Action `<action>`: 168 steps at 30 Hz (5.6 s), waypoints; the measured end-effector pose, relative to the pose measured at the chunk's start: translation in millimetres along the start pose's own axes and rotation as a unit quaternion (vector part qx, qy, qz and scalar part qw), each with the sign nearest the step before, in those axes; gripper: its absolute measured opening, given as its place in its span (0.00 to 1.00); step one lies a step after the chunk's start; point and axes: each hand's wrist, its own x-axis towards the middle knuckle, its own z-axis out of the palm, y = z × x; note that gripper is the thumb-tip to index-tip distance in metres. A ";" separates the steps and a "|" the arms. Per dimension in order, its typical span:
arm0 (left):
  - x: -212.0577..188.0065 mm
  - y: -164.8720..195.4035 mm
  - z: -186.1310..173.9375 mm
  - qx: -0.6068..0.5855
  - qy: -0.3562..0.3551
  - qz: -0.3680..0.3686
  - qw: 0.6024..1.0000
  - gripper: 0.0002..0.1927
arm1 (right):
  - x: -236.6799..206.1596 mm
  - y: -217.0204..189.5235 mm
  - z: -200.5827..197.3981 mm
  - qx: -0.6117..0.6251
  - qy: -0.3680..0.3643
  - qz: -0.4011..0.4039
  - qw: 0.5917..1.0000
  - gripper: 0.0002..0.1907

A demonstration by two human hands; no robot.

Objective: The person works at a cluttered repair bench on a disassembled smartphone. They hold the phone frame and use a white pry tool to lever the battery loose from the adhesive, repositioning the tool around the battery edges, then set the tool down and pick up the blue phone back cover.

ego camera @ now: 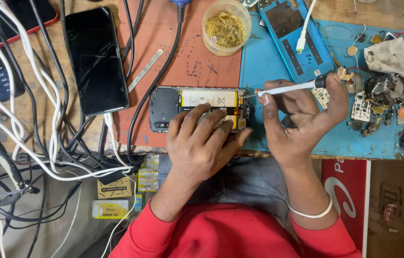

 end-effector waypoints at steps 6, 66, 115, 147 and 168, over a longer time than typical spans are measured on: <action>-0.2 0.1 0.9 -0.004 0.007 0.001 1.000 0.16 | 2.4 -1.7 1.9 -0.016 0.003 -0.010 1.000 0.45; -1.2 -5.8 -3.1 -0.069 0.021 0.028 0.997 0.18 | -20.1 -27.9 -48.2 -0.101 0.033 0.014 0.994 0.11; -6.1 -3.8 2.6 -0.021 -0.079 0.054 0.995 0.10 | 51.4 -8.5 -18.1 -0.153 -0.250 0.159 0.943 0.22; -6.7 -2.7 0.3 -0.016 -0.042 0.060 0.997 0.18 | 38.3 -4.7 -11.0 0.100 -0.151 0.464 0.867 0.19; -4.7 -0.8 2.0 -0.008 -0.021 0.072 0.997 0.14 | 42.6 -2.9 -32.9 0.141 -0.245 0.492 0.823 0.25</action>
